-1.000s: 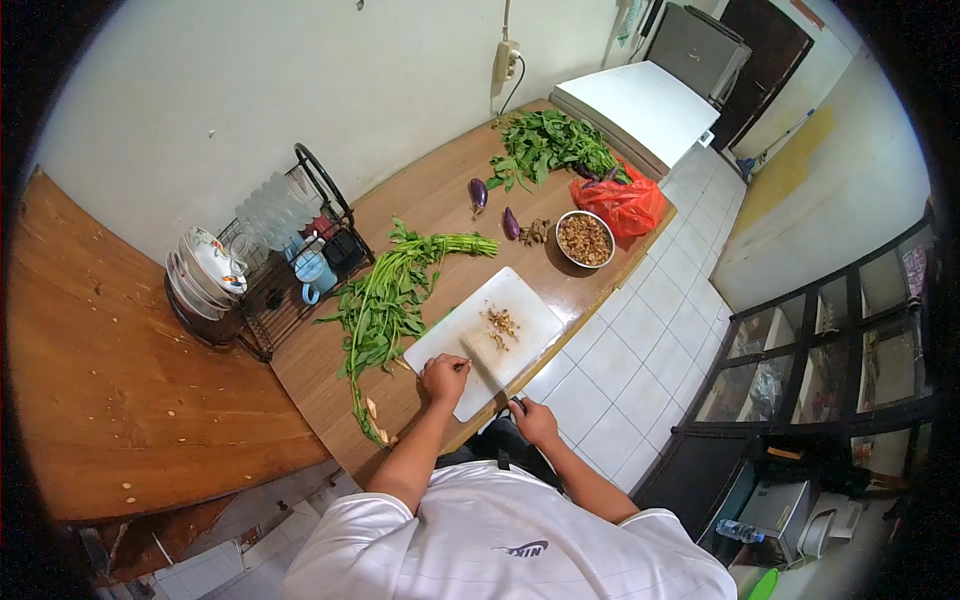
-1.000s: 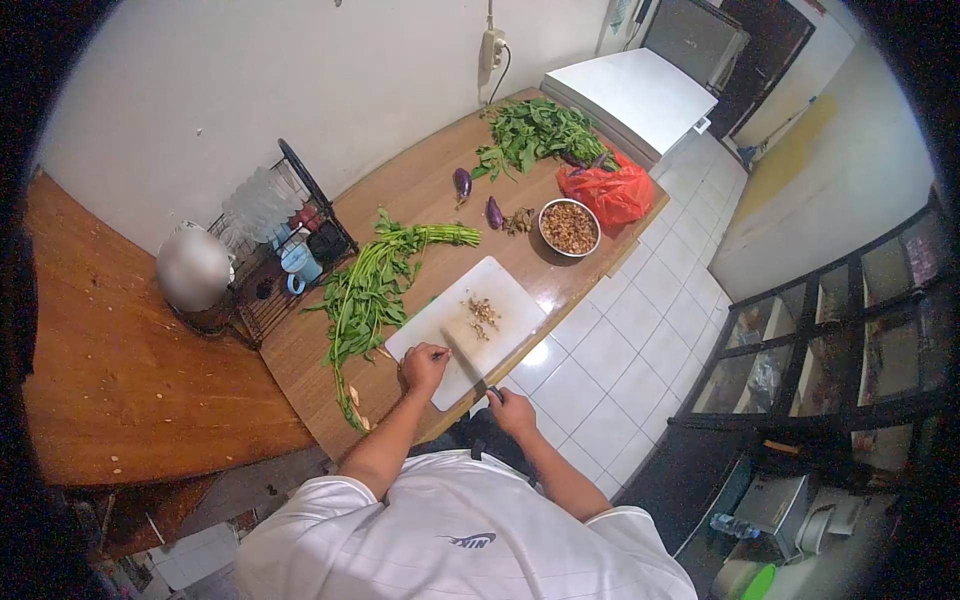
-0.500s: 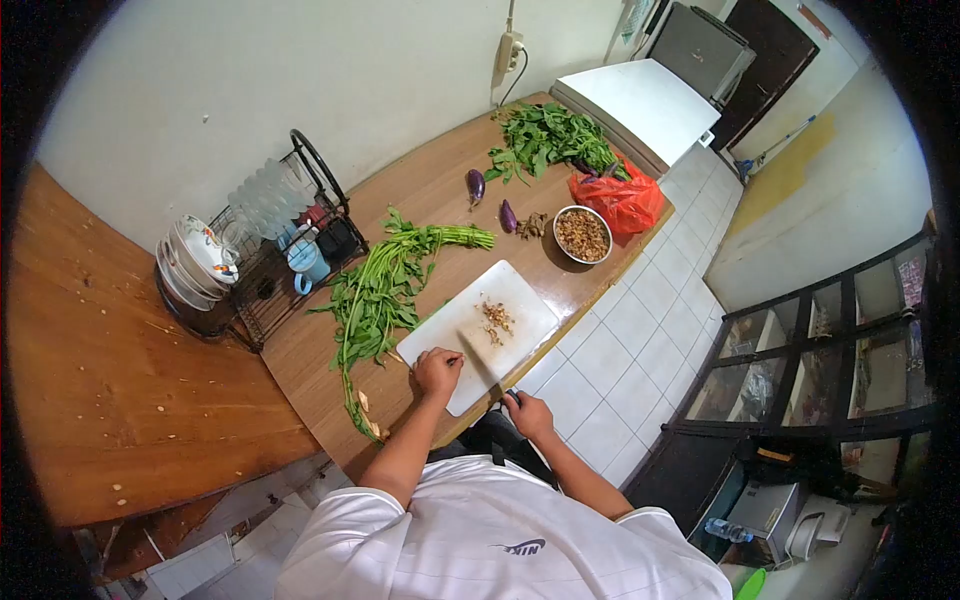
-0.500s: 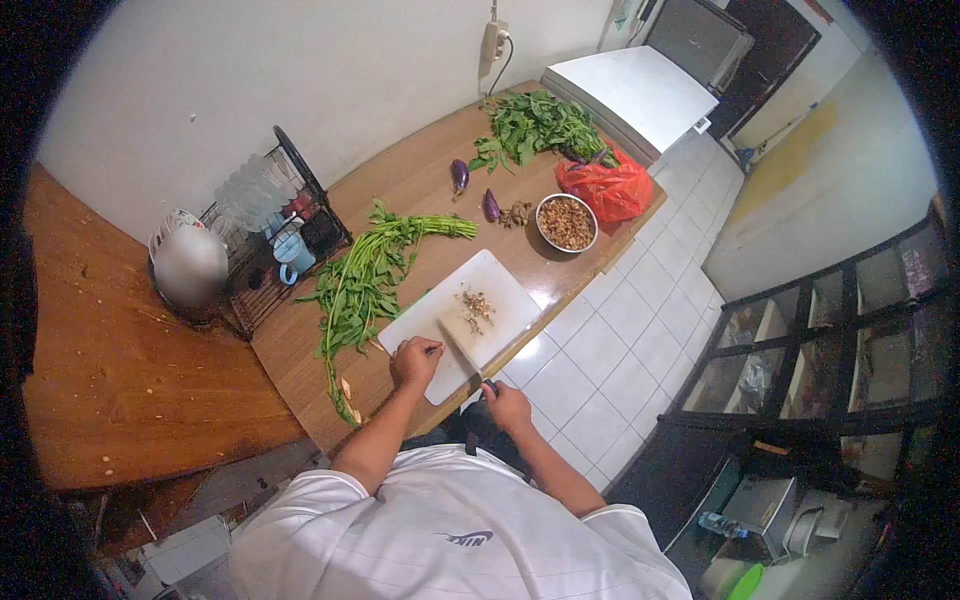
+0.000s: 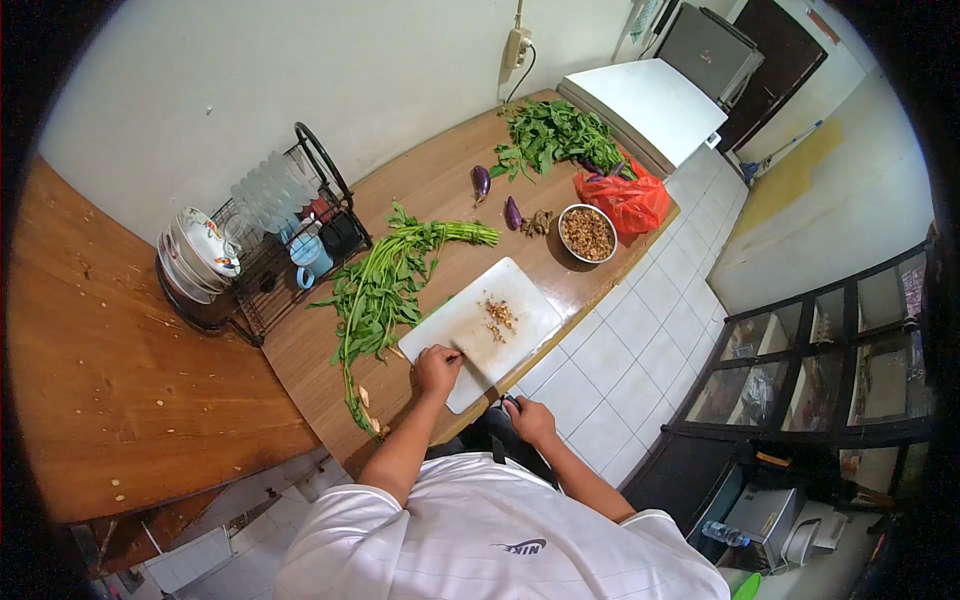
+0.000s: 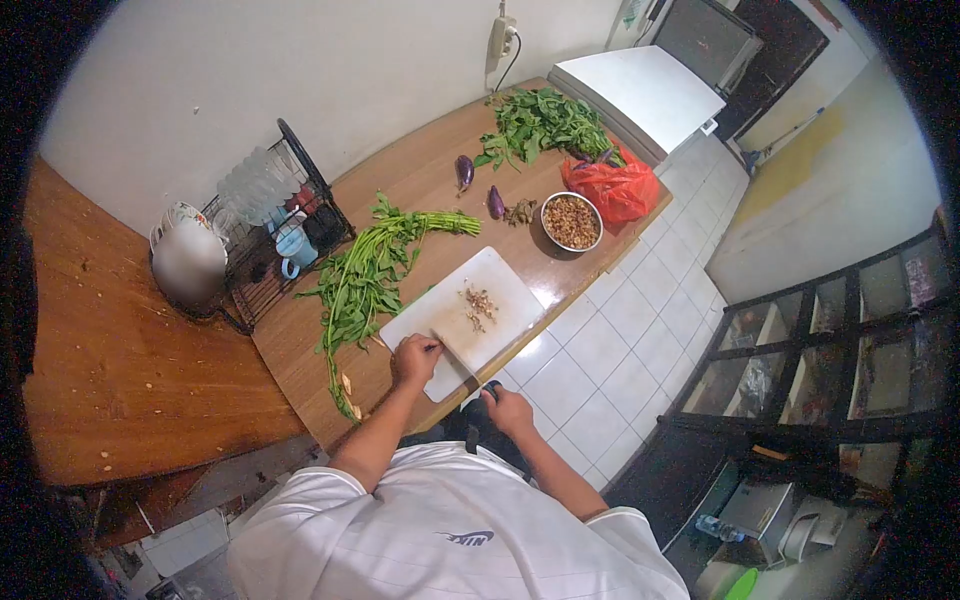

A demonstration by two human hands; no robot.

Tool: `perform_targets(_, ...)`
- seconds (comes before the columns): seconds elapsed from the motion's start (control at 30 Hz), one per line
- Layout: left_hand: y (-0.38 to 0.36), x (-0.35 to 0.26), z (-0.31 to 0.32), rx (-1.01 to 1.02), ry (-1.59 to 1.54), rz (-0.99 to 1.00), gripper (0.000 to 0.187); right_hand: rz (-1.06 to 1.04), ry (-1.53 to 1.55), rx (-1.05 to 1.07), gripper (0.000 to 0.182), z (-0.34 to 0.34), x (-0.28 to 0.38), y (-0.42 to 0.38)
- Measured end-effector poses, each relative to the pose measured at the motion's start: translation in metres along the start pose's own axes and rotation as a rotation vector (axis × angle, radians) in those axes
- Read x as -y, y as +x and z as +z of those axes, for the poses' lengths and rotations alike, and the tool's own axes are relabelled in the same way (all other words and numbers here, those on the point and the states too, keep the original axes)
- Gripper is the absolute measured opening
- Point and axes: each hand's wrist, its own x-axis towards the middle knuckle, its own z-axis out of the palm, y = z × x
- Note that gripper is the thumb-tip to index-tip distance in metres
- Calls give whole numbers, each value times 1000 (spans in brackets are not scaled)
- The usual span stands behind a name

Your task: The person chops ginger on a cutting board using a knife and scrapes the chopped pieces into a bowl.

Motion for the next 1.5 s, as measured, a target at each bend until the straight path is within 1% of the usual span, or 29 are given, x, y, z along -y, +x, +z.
perform_targets(0.03,-1,-1,-1,-2,6,14,16,-17,5,-35,54,-2,3,2)
perform_targets(0.17,0,-4,-6,21,-13,-24,17,-24,53,-12,55,-6,1,13)
perform_targets(0.23,-1,2,0,3,-19,-1,17,-16,106,66,55,-9,-5,8)
perform_targets(0.27,-1,6,3,3,-19,0,17,-16,106,65,55,-6,-8,6)
perform_targets(0.37,0,17,15,-46,-69,40,16,-38,66,45,55,1,-18,-2)
perform_targets(0.47,-2,12,9,-28,-57,-8,16,-15,63,81,54,3,-15,-9)
perform_targets(0.53,-1,14,14,-63,-123,8,12,0,2,32,53,6,-12,-7)
perform_targets(0.67,0,10,11,-37,-131,-7,11,-16,-50,-3,53,2,-4,5)
perform_targets(0.77,-1,9,6,-50,-136,39,12,2,-14,-60,54,1,-3,15)
perform_targets(0.83,0,9,6,-45,-125,53,11,-16,89,7,55,-2,-9,20)
perform_targets(0.87,0,9,6,-47,-125,55,11,-18,89,5,55,-1,-12,19)
perform_targets(0.93,-2,8,5,-32,-152,5,11,-38,70,14,56,-3,-14,10)
perform_targets(1.07,1,20,20,-67,-200,4,11,-62,29,23,56,6,-21,-1)
perform_targets(1.17,1,18,18,-63,-166,-11,12,-43,41,47,55,12,-22,-4)
perform_targets(1.27,2,16,16,-62,-174,-20,11,-60,-20,2,54,14,-15,-2)
perform_targets(1.33,2,5,4,14,-120,-62,10,-18,-22,-39,53,4,-3,3)
perform_targets(1.37,2,0,0,11,-119,-62,10,-21,-21,-39,53,2,-3,8)
perform_targets(1.43,2,-2,-4,70,-105,-152,11,-22,4,-30,55,1,-4,17)
perform_targets(1.47,2,-4,-6,69,-104,-146,11,-22,7,-35,55,1,-5,17)
perform_targets(1.5,2,-3,-6,88,-87,-154,16,-26,18,-14,55,-1,-5,16)
